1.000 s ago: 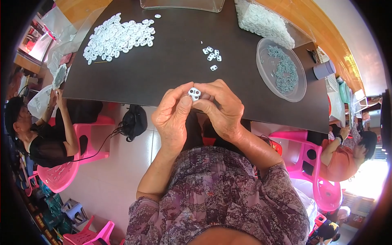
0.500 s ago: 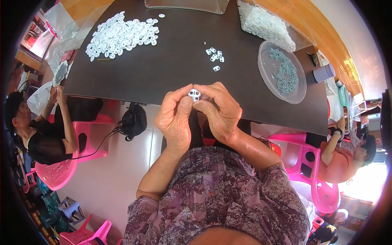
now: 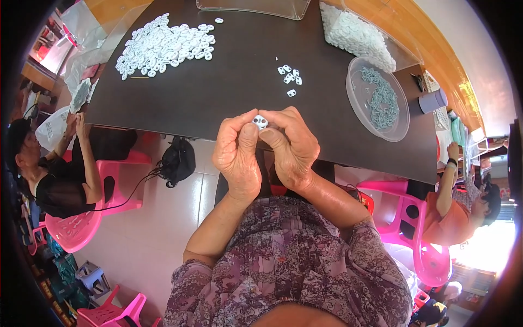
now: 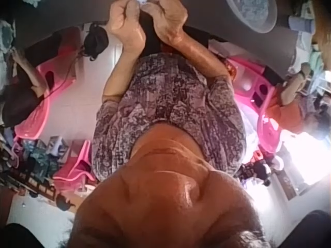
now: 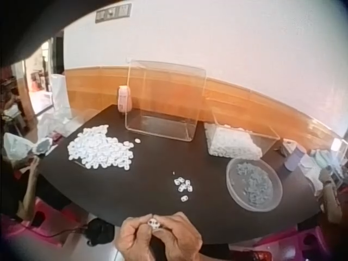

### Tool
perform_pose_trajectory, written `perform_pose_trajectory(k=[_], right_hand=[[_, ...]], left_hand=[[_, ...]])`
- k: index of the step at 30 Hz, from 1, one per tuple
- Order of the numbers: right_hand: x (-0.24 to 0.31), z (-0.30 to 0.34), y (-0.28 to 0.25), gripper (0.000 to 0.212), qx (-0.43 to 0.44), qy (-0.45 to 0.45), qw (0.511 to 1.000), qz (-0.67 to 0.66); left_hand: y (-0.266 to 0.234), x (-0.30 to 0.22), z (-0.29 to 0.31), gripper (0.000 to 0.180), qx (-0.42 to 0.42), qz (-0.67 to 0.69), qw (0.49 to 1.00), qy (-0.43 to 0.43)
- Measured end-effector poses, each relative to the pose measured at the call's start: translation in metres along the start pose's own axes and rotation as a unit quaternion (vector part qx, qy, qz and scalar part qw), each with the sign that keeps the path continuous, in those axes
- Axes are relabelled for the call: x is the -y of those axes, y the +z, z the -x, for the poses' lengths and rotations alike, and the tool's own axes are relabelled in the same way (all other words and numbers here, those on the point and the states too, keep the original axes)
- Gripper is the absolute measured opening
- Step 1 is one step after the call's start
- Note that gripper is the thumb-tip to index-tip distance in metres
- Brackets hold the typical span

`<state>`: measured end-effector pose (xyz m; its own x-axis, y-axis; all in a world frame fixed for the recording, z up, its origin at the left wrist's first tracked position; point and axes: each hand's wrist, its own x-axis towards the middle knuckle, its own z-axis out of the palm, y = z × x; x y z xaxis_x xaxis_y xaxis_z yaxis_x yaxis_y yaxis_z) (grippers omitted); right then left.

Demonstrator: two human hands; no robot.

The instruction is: The recorder is manually inserting small blue plastic pins into white circular plastic components.

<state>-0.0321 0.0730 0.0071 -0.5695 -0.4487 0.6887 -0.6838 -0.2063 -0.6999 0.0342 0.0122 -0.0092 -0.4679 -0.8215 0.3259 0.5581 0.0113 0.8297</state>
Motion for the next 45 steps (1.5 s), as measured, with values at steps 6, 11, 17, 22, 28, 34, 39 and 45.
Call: perform_pose_trajectory(k=[6, 11, 17, 22, 28, 34, 39, 45], right_hand=[[0.000, 0.005, 0.001, 0.025, 0.011, 0.025, 1.000, 0.004], [0.001, 0.008, 0.004, 0.025, 0.002, 0.004, 1.000, 0.020], [0.000, 0.009, 0.006, 0.025, -0.010, -0.012, 0.999, 0.030], [0.000, 0.010, 0.006, 0.025, -0.012, -0.037, 0.998, 0.046], [0.001, 0.010, 0.006, 0.026, -0.001, -0.059, 0.997, 0.053], [0.002, 0.011, 0.007, 0.025, 0.004, -0.053, 0.998, 0.045], [0.003, 0.012, 0.009, 0.025, 0.002, -0.051, 0.998, 0.042], [0.001, 0.012, 0.009, 0.025, -0.001, -0.055, 0.997, 0.053]], left_hand=[[-0.001, 0.002, 0.000, 0.019, -0.003, -0.043, 0.999, 0.025], [-0.002, -0.001, 0.000, 0.019, -0.001, -0.051, 0.999, 0.016], [-0.002, 0.001, 0.004, 0.020, -0.011, -0.035, 0.999, 0.013], [-0.003, -0.002, 0.005, 0.019, -0.001, -0.050, 0.999, 0.022], [-0.004, -0.005, 0.005, 0.016, -0.007, -0.081, 0.996, 0.039], [-0.005, -0.007, 0.008, 0.018, -0.002, -0.060, 0.998, 0.023], [-0.005, -0.005, 0.008, 0.015, -0.016, -0.071, 0.997, 0.023], [-0.005, -0.004, 0.007, 0.017, -0.012, -0.042, 0.999, 0.009]])
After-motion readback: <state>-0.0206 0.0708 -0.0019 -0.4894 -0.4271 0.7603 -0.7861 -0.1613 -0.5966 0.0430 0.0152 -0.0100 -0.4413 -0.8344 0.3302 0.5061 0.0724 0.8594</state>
